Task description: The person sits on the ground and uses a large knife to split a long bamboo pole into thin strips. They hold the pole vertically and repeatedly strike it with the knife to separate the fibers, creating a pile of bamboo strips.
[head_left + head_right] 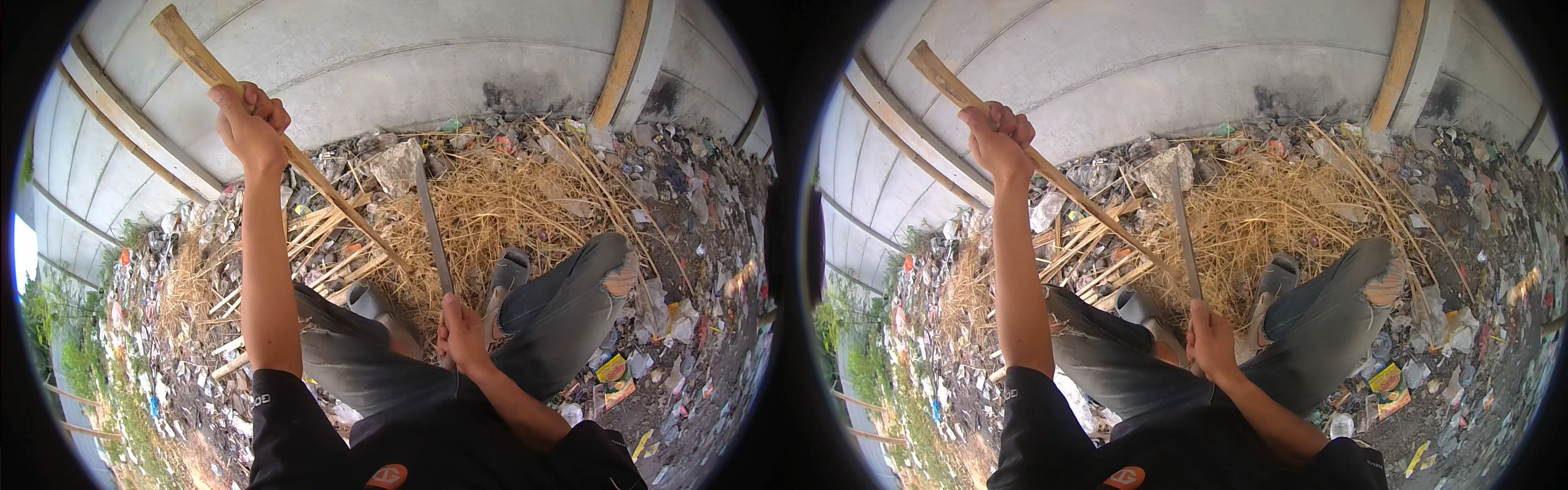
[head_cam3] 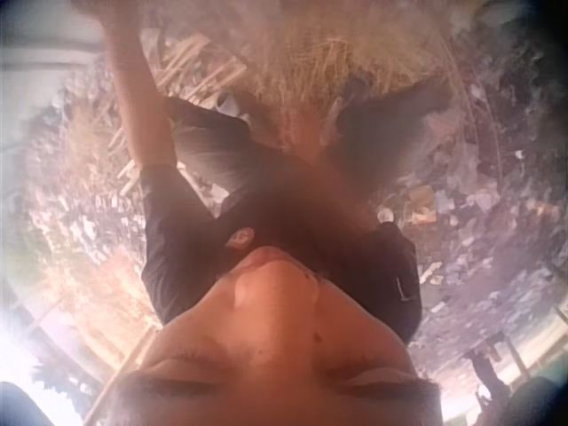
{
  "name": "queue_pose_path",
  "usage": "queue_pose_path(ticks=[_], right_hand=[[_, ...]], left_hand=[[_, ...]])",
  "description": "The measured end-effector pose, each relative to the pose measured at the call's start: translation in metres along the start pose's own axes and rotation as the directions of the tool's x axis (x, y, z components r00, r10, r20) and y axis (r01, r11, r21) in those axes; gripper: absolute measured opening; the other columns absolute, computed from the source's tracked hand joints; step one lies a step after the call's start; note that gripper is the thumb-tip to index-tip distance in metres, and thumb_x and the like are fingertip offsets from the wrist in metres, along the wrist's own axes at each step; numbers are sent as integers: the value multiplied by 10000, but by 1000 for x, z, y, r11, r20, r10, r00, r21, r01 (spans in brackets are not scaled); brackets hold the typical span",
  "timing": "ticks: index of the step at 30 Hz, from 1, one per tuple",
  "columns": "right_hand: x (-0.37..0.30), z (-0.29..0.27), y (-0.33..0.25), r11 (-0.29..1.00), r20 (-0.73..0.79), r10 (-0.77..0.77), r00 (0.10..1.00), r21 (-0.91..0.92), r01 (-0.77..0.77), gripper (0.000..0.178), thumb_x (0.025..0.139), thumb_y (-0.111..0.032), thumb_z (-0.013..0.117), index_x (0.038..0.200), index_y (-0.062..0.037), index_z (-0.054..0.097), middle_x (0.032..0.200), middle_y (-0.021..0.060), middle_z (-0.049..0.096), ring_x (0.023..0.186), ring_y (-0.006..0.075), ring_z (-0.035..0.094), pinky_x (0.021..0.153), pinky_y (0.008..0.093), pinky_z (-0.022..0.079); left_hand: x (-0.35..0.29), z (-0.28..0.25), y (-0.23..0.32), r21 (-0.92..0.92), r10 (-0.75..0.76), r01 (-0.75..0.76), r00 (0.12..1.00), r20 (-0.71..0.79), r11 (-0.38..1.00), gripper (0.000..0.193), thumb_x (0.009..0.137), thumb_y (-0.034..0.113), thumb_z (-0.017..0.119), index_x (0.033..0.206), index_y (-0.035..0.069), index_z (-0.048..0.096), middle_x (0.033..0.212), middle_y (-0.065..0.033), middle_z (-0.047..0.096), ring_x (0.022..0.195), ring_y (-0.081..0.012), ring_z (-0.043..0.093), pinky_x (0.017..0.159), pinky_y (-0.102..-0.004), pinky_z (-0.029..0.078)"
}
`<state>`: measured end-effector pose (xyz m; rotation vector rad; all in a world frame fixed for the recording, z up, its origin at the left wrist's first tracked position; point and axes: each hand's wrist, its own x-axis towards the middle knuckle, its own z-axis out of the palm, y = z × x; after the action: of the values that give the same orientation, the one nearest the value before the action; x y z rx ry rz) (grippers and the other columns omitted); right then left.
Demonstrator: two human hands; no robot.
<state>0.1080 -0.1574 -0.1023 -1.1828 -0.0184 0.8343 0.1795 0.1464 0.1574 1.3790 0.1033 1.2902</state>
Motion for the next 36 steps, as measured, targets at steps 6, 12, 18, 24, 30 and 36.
queue_pose_path(ticks=[6, 12, 18, 24, 30, 36], right_hand=[[-20, 46, -172, 746, 30, -663, 748, 104, 658, 495, 1052, -522, 430, 851, -71, 463, 606, 6, 433, 457, 87, 415, 438, 264, 377], [-12, -6, 47, 841, 88, -390, 916, -372, 394, 406, 1040, -359, 519, 846, -3, 552, 622, 27, 526, 496, 109, 501, 473, 249, 393], [-8, 4, -20, 986, -3, -150, 989, -71, 150, 456, 1054, -419, 510, 785, -53, 543, 593, 3, 482, 454, 64, 451, 411, 245, 367], [-15, 53, -99, 776, 74, -623, 779, 182, 603, 324, 1071, -306, 479, 900, -38, 539, 587, -24, 474, 478, 43, 441, 439, 230, 350], [12, -30, 59, 900, -81, 53, 995, -428, -82, 464, 1022, -382, 561, 786, 18, 562, 602, 100, 530, 530, 214, 543, 527, 362, 421], [29, 3, 5, 809, 7, -416, 909, -454, 374, 484, 1031, -404, 549, 758, -6, 537, 585, 52, 464, 536, 161, 467, 529, 360, 379]], left_hand=[[-2, -25, 5, -41, 35, -35, 999, 1, 999, 473, 1010, 488, 375, 722, 112, 371, 587, 27, 224, 474, -108, 171, 462, -301, 162], [-7, -14, 12, -21, 20, -20, 999, -28, 1000, 606, 1037, 636, 349, 740, 109, 376, 596, 28, 212, 489, -118, 154, 474, -306, 146], [-7, -30, 8, 4, 47, -47, 999, -4, 999, 607, 1044, 633, 316, 739, 111, 368, 591, 26, 211, 484, -117, 154, 471, -305, 136], [-10, -25, 11, -1, 50, -50, 998, -23, 999, 599, 1052, 618, 315, 742, 109, 370, 601, 25, 223, 496, -114, 161, 464, -304, 150], [6, 0, 120, 116, 197, -175, 957, -215, 978, 543, 1079, 541, 299, 770, 100, 369, 629, 10, 260, 524, -123, 201, 468, -279, 200], [55, -37, 212, 141, 436, -424, 897, -69, 895, 477, 1083, 430, 177, 789, 91, 338, 632, -15, 229, 561, -165, 190, 477, -286, 262]])
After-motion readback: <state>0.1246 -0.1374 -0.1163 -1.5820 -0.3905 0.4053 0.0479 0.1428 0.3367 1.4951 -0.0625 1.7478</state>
